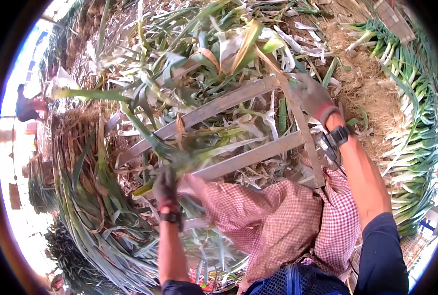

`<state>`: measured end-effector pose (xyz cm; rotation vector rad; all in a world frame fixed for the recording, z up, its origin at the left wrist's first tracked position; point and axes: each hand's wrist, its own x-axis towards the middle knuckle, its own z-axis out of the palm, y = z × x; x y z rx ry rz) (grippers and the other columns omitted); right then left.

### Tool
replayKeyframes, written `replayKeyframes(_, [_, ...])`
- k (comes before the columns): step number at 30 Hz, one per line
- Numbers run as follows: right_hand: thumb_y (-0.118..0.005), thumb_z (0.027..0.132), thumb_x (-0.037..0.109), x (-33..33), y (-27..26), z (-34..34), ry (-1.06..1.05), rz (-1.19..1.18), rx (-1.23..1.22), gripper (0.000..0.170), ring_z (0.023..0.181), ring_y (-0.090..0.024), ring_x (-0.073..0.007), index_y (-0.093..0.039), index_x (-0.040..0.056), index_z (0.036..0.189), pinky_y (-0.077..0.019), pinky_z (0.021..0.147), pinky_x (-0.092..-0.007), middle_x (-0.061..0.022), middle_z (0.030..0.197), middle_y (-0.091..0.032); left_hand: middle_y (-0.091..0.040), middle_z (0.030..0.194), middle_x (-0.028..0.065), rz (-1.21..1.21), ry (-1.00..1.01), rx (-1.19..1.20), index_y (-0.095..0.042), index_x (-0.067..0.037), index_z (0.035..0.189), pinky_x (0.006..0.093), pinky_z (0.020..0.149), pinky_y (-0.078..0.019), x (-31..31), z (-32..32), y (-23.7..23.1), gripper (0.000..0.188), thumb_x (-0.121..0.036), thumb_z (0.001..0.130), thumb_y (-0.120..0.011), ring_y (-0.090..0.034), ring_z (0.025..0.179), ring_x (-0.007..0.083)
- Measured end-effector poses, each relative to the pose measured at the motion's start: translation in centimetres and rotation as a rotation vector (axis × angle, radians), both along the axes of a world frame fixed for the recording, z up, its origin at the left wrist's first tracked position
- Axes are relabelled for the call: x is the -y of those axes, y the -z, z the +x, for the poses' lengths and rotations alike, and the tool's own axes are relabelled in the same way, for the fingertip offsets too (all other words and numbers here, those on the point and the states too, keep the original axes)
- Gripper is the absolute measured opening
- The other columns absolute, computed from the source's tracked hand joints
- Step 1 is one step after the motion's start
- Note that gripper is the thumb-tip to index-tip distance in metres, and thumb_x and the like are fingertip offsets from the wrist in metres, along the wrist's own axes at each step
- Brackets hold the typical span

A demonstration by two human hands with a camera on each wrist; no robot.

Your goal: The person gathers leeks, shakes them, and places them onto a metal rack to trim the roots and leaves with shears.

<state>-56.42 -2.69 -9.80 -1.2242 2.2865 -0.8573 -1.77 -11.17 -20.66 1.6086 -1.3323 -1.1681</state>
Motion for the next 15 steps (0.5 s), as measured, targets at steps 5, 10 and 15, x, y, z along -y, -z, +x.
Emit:
replayKeyframes(5, [-0.062,0.101,0.055,8.6,-5.2,2.1,-0.039,0.312,-0.061,0.069,0.117,-0.07,-0.0322,-0.056,0.0026,0.145,-0.0556,0.097,-0.0428,-0.0221,0.133,-0.069,-0.075,0.09,0.0158,-0.207,0.217,0.928,-0.079,-0.01,0.09,0.0476,0.093,-0.0458,-1.8,-3.3,-2.9,0.041,-0.039,0.102,-0.052,-0.067,0.092,0.0375])
replayKeyframes(10, [-0.064,0.09,0.073,18.3,-1.0,-1.9,-0.059,0.234,-0.37,0.107,0.147,-0.047,-0.0436,-0.033,0.0014,0.163,-0.0385,0.121,-0.0518,-0.0315,0.157,-0.047,-0.074,0.079,0.0161,0.024,0.488,1.177,-0.079,-0.009,0.08,0.049,0.076,-0.0519,1.0,-2.5,-4.7,0.051,-0.043,0.101,-0.047,-0.071,0.074,0.0388])
replayKeyframes(15, [-0.049,0.086,0.09,25.9,0.6,3.1,0.0,0.431,-0.399,0.107,0.129,-0.063,-0.0467,-0.067,-0.0037,0.136,-0.0482,0.108,-0.0519,-0.0341,0.134,-0.065,-0.07,0.073,0.0158,0.103,0.503,1.101,-0.075,-0.014,0.077,0.0518,0.066,-0.05,1.5,-2.7,-5.0,0.047,-0.049,0.101,-0.055,-0.068,0.071,0.041])
